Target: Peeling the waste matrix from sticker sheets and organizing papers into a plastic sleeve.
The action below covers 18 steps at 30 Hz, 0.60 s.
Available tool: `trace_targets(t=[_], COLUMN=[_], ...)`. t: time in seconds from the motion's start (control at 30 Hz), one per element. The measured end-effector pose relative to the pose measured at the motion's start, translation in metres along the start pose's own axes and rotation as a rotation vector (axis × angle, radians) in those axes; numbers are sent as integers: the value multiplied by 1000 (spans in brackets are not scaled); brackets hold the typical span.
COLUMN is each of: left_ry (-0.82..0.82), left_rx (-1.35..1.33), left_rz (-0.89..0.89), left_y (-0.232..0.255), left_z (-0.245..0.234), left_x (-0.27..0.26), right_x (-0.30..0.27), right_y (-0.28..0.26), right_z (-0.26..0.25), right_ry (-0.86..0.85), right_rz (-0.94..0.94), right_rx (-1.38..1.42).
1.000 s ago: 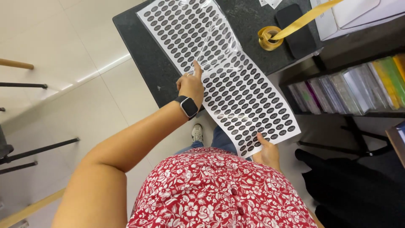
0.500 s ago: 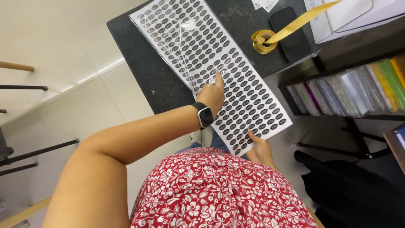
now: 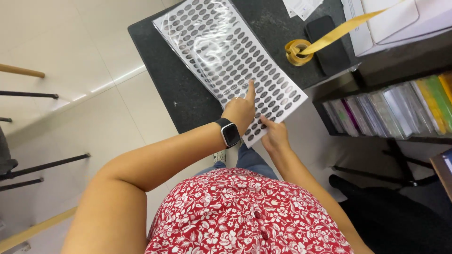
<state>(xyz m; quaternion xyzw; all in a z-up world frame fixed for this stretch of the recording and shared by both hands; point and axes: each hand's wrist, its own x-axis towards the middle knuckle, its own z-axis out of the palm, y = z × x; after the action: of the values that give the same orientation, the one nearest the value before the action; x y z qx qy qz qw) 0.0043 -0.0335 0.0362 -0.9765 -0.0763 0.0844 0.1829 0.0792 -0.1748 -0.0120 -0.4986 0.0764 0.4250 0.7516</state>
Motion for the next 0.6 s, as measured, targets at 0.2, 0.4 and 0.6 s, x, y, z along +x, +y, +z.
trace_targets(t=[0.2,0.4,0.6], left_ry=[153,291,334], left_rx=[-81,-196,-132], left_rz=[-24,-208,-151], left_y=[7,1,9], left_z=[19,-20,20], left_x=[0,-7,4], right_x=[-11,32,57], right_y=[4,5,17], right_z=[-23,21,38], right_ry=[54,3,39], right_rz=[19,-11,-62], right_rx=[-1,36,-95])
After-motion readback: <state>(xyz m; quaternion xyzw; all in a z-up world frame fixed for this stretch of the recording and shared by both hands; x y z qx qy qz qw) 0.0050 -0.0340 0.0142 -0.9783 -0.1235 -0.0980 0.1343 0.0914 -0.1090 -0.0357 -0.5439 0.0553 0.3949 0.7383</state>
